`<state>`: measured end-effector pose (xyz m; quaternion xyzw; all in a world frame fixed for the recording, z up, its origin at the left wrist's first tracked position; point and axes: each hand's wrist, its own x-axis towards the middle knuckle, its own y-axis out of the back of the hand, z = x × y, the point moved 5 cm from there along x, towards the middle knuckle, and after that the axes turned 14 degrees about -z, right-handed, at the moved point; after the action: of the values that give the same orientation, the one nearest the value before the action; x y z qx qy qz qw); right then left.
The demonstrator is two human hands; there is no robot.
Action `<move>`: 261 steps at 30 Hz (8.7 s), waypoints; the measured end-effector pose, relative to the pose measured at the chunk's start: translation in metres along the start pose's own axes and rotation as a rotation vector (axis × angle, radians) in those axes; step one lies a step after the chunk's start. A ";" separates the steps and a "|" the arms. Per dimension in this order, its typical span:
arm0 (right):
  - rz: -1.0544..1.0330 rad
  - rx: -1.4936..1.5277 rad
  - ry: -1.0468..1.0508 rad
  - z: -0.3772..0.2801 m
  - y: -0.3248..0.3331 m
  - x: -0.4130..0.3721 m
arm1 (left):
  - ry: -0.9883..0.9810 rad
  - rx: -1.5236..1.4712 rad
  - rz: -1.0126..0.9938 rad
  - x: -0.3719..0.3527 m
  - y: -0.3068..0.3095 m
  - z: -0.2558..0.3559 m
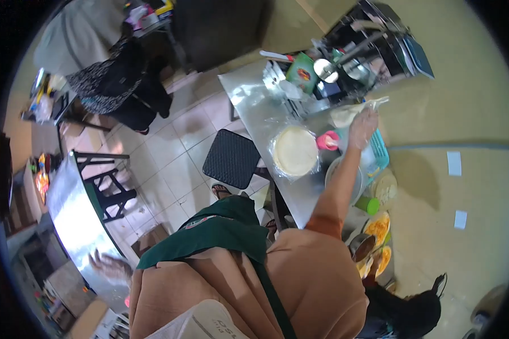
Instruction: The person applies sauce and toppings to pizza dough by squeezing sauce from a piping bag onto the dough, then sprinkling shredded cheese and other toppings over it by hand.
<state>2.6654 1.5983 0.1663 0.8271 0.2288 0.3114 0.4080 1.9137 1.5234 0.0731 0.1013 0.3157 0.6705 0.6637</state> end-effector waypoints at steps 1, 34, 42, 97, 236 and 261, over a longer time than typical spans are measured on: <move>-0.103 0.054 0.087 -0.045 0.021 -0.019 | -0.040 -0.005 -0.010 0.005 0.001 0.014; -2.546 -0.081 1.370 -0.532 -0.003 -0.840 | -0.177 -1.314 1.302 -0.275 0.190 -0.174; -2.848 0.168 0.814 -0.541 -0.005 -0.900 | -0.322 -1.330 0.690 -0.290 0.263 -0.209; -2.347 -0.148 1.658 -0.583 -0.112 -1.066 | -0.171 -2.106 1.364 -0.198 0.172 -0.342; -0.631 0.837 0.429 -0.267 0.044 -0.293 | 0.029 -0.492 -0.386 -0.015 0.001 -0.146; 0.308 1.324 -0.387 0.100 -0.044 0.025 | 0.063 -0.325 -0.339 0.029 -0.083 -0.037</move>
<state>2.7476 1.5850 0.0913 0.9650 0.1737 0.0085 -0.1963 1.9588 1.5334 -0.0106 -0.0824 0.2366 0.5944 0.7642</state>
